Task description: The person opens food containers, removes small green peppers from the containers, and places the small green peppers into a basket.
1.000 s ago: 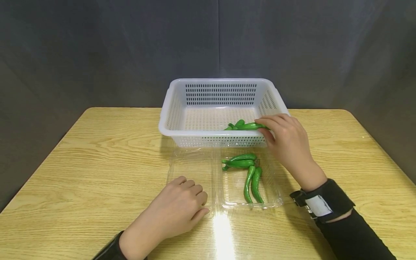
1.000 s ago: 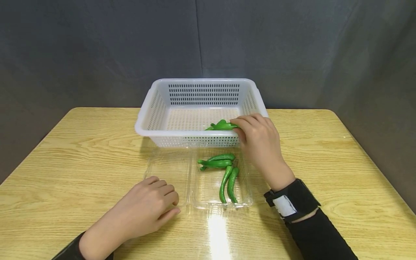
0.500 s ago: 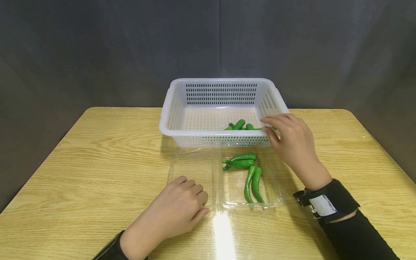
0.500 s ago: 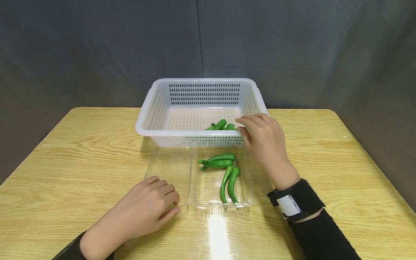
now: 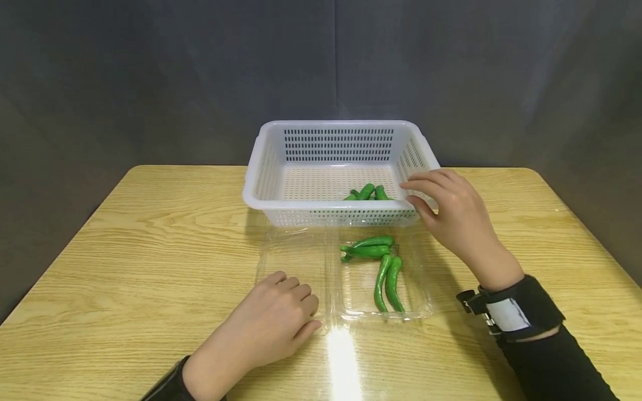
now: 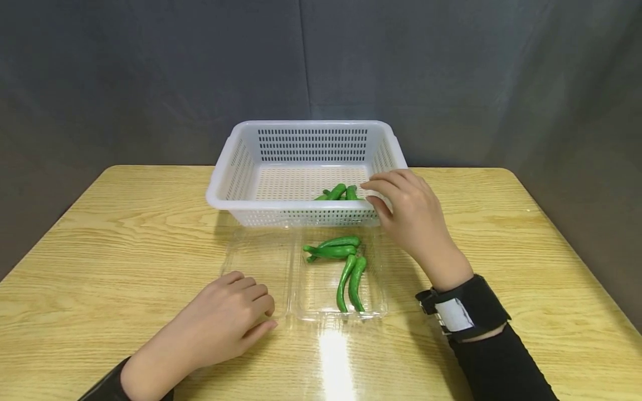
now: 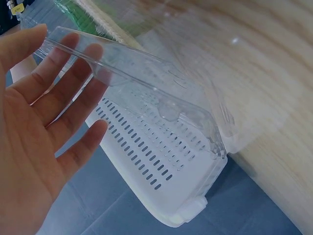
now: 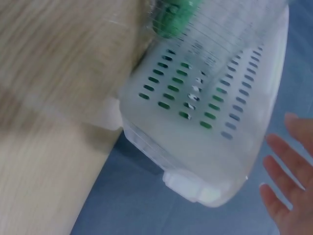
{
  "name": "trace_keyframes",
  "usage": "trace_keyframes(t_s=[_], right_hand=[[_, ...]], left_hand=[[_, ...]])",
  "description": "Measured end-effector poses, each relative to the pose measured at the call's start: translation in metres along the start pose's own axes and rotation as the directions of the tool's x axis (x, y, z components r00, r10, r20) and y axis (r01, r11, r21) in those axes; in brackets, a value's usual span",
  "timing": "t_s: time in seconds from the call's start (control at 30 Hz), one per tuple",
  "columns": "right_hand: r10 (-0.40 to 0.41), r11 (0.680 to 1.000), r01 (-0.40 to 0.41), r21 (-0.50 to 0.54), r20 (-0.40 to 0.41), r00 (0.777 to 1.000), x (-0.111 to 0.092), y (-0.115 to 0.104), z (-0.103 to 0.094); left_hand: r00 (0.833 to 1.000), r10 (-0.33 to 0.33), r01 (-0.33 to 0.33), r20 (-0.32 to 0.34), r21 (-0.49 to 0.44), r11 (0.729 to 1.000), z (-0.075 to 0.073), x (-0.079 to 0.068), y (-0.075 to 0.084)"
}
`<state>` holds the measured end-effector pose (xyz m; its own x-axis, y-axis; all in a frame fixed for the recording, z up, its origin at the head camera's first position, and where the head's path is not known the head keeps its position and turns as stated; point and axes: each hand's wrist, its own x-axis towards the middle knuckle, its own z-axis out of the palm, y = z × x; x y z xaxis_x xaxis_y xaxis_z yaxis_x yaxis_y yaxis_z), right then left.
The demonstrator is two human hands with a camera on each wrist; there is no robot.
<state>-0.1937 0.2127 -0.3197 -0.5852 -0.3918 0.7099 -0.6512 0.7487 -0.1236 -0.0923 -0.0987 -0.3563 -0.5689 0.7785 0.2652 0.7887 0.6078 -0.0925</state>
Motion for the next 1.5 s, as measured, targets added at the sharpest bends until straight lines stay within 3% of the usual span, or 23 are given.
trace_keyframes(t_s=[0.23, 0.53, 0.93, 1.03, 1.2, 1.5], right_hand=[[-0.056, 0.997, 0.054, 0.057, 0.044, 0.997, 0.002, 0.001, -0.007], [-0.081, 0.992, 0.061, 0.115, 0.185, 0.979, 0.002, -0.007, -0.013], [-0.162, 0.975, 0.118, 0.186, 0.245, 0.956, 0.003, -0.028, -0.018], [-0.126, 0.979, 0.062, 0.192, 0.345, 0.930, 0.002, -0.035, -0.020], [-0.059, 0.987, -0.026, 0.157, 0.514, 0.856, 0.000, -0.046, -0.021], [-0.071, 0.974, -0.083, 0.212, 0.630, 0.774, -0.001, -0.051, -0.014]], left_hand=[[1.000, 0.002, -0.002, 0.007, 0.007, 1.000, 0.000, 0.000, 0.000], [1.000, -0.002, 0.002, 0.002, 0.011, 1.000, 0.000, 0.000, 0.000], [1.000, -0.002, 0.002, 0.005, 0.009, 1.000, 0.000, 0.000, 0.000], [1.000, -0.001, 0.001, 0.006, 0.007, 1.000, 0.000, 0.000, 0.000], [1.000, 0.002, -0.002, 0.009, 0.011, 1.000, 0.001, 0.000, 0.001], [1.000, -0.005, 0.005, 0.003, 0.014, 1.000, 0.001, 0.000, 0.000]])
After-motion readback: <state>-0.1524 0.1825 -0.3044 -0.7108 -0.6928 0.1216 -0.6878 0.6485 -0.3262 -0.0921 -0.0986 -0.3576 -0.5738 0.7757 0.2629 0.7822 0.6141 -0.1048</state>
